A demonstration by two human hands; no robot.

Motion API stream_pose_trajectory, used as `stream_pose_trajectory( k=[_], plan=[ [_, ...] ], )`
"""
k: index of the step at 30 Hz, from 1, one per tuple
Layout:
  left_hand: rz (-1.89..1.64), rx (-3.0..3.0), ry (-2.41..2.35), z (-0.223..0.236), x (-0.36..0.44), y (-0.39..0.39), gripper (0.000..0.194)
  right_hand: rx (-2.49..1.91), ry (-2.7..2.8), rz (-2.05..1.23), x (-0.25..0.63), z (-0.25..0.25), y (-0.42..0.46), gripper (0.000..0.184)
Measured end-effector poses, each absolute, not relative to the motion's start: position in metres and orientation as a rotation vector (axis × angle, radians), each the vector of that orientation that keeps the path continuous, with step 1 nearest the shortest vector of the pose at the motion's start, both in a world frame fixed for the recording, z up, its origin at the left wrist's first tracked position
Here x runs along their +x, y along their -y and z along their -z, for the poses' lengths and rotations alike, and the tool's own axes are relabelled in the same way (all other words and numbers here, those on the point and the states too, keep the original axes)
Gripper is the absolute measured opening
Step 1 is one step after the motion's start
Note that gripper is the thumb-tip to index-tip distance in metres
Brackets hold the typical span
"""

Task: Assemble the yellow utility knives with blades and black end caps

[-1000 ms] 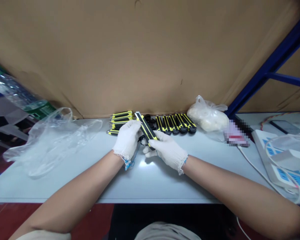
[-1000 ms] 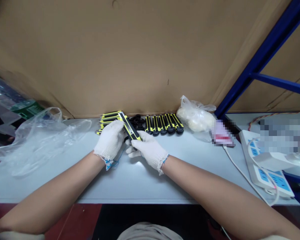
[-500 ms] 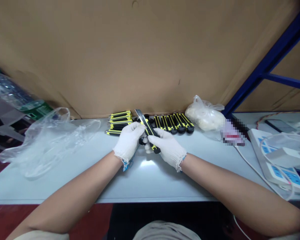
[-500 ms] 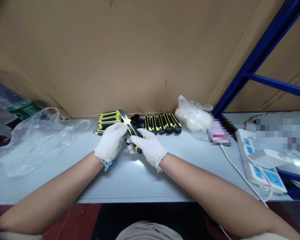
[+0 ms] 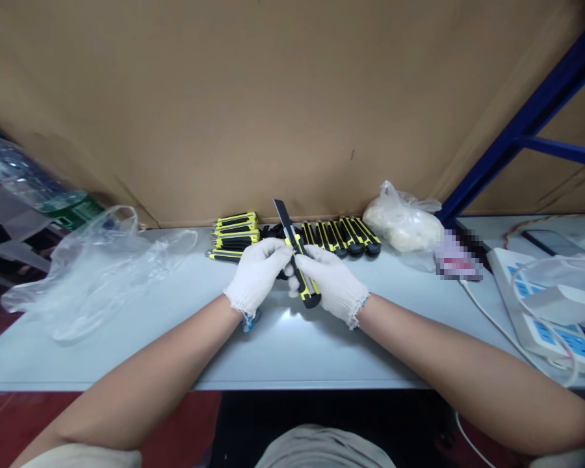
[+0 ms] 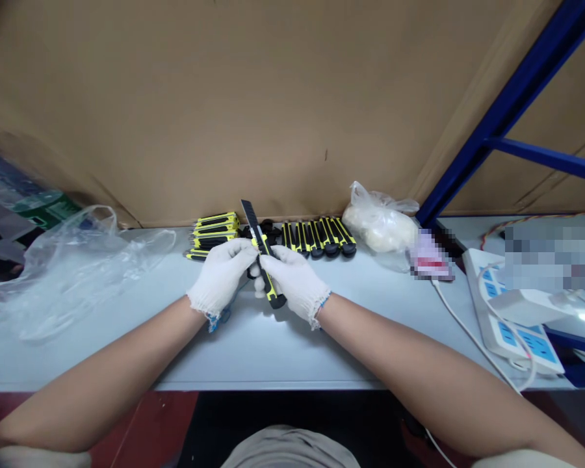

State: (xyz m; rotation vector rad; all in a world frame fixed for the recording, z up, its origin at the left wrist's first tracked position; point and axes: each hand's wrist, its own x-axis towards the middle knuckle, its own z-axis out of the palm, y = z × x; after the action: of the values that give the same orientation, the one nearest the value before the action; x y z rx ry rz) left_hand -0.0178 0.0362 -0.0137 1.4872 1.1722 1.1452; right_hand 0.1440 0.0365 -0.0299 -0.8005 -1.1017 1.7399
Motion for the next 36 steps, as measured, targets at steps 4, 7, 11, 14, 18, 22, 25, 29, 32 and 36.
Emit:
stream_pose_trajectory(
  k=[4, 7, 11, 14, 18, 22, 25, 29, 32, 36],
  plan=[
    [-1.123, 1.614, -1.182, 0.013, -0.019, -0.034, 0.025, -0.905, 1.086, -1.69, 0.144, 0.029, -0.033, 0.026],
    [-1.129, 1.742, -1.242, 0.012, -0.018, -0.033, 0.021, -0.944, 1.041, -1.745, 0.145, 0.03, -0.034, 0.037],
    [-1.075, 1.608, -1.085, 0.012, -0.016, -0.032, 0.023, -0.824, 1.012, -1.821, 0.147, 0.033, -0.037, 0.034],
    [-1.056, 1.512, -1.025, 0.012, -0.015, -0.032, 0.018, -0.798, 0.981, -1.832, 0.147, 0.032, -0.038, 0.026],
    [-1.029, 1.489, -0.982, 0.011, -0.013, -0.031, 0.013, -0.894, 0.945, -1.803, 0.147, 0.029, -0.036, 0.027],
    [-1.018, 1.494, -0.988, 0.014, -0.013, -0.029, 0.014, -0.917, 0.937, -1.818, 0.145, 0.032, -0.036, 0.04],
    [-1.013, 1.594, -1.041, 0.014, -0.015, -0.027, 0.015, -0.88, 0.888, -1.965, 0.144, 0.035, -0.037, 0.062],
    [-1.073, 1.992, -1.143, 0.009, -0.015, -0.023, 0.015, -0.931, 0.816, -2.059, 0.141, 0.036, -0.038, 0.073],
    [-1.094, 2.049, -1.145, 0.007, -0.013, -0.02, 0.007, -1.009, 0.781, -1.983, 0.139, 0.036, -0.038, 0.068],
    [-0.997, 1.755, -1.12, 0.011, -0.011, -0.021, 0.007, -1.019, 0.828, -1.859, 0.137, 0.035, -0.035, 0.056]
  ],
)
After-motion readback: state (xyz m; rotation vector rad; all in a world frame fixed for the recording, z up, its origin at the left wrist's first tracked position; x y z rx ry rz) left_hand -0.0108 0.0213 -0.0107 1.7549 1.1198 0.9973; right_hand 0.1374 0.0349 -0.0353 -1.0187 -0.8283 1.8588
